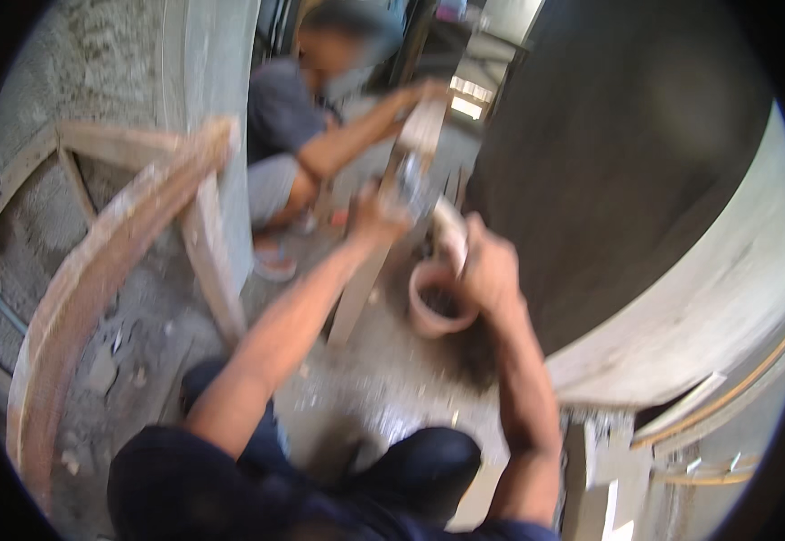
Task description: The person assembles a wooden frame by positioning planks, inserting nails, and hammering them into place. He then lifts and aligns a curved wooden piece with the frame, tapping it to fit.
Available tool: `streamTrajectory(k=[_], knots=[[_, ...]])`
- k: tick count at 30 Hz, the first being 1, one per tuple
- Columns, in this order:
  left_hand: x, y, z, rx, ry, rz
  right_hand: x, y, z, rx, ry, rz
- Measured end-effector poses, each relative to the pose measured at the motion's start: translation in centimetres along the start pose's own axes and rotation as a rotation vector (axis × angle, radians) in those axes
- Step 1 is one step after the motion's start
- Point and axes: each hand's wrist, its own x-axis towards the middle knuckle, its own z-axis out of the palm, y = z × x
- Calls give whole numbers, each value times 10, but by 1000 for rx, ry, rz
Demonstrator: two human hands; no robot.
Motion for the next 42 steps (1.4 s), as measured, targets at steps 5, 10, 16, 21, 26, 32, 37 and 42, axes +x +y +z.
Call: streamTrajectory(k=[5, 10, 16, 21, 26, 32, 37, 42], knots=[[-10, -5, 5, -293, -71, -165, -15, -4, 6, -40, 0, -13], [-16, -9, 8, -331, -40, -241, -29, -65, -26, 209, 272, -745], [-1, -11, 8, -15, 43, 98, 1, -1, -1, -71, -83, 63], [-9, -14, 4, -425, -48, -33, -20, 36, 25, 252, 121, 8], [8, -3, -13, -941, -128, 9, 11, 63, 78, 783, 484, 479], [31, 8, -23, -895, -276, -161, -23, 83, 181, 599, 254, 734], [24, 12, -12, -873, -168, -98, -111, 77, 252, 587, -274, 799], [24, 14, -11, -815, -212, -58, -162, 96, 280, 381, -671, 601]])
